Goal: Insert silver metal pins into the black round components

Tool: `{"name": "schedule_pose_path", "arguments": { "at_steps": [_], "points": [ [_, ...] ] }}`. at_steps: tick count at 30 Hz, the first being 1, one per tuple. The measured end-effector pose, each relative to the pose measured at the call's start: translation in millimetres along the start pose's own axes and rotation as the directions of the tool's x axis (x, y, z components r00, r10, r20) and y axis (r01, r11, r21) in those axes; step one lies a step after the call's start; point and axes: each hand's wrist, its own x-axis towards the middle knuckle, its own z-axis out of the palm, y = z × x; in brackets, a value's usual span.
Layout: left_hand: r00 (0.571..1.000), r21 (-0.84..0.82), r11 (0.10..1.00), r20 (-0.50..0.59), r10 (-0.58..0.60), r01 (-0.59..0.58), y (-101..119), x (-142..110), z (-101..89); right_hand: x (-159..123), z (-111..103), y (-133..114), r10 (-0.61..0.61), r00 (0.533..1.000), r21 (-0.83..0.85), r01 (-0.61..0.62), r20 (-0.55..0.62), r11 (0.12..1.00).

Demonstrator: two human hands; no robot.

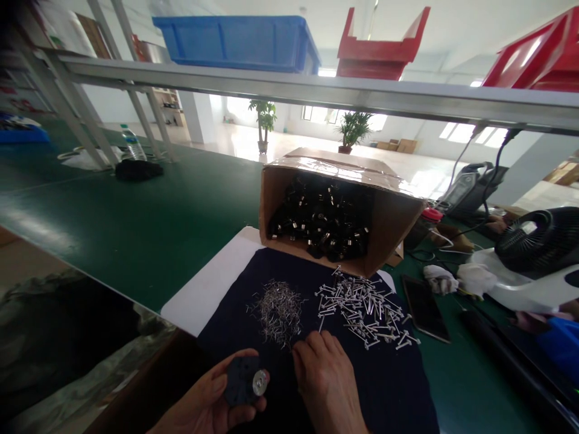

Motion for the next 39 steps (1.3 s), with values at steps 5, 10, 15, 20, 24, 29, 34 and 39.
{"name": "schedule_pose_path", "arguments": {
  "at_steps": [5,10,15,20,24,29,34,39],
  "points": [
    [1.0,0.012,1.0,0.007,-0.022,0.022,-4,10,13.0,6,-31,-24,-0.025,0.995,0.199,0.045,-0.1,0.979],
    [0.999,-0.02,0.999,0.022,-0.035,0.036,-11,18,20.0,4,-35,-43,-0.116,0.981,0.105,0.133,-0.155,0.986],
    [0.997,0.044,0.996,-0.02,-0.071,0.071,-12,20,25.9,1,-38,-42,-0.185,0.972,0.004,0.188,-0.142,0.982],
    [0.995,0.065,0.995,-0.066,-0.077,0.081,-12,19,29.8,1,-39,-41,-0.186,0.971,-0.018,0.185,-0.15,0.983],
    [0.995,0.094,0.993,-0.081,-0.063,0.071,-13,19,32.4,-2,-32,-40,-0.094,0.977,0.116,0.118,-0.193,0.986],
    [0.997,0.138,0.989,-0.071,-0.043,0.052,-11,18,36.6,-5,-28,-33,-0.106,0.983,0.21,0.137,-0.151,0.968],
    [0.996,0.27,0.962,-0.082,-0.02,0.042,-8,18,35.3,-5,-27,-32,-0.094,0.988,0.267,0.124,-0.124,0.956],
    [0.991,0.417,0.9,0.027,0.129,-0.129,-11,19,24.1,-9,-21,-40,-0.035,0.983,0.319,0.092,-0.18,0.943]
  ]
}}
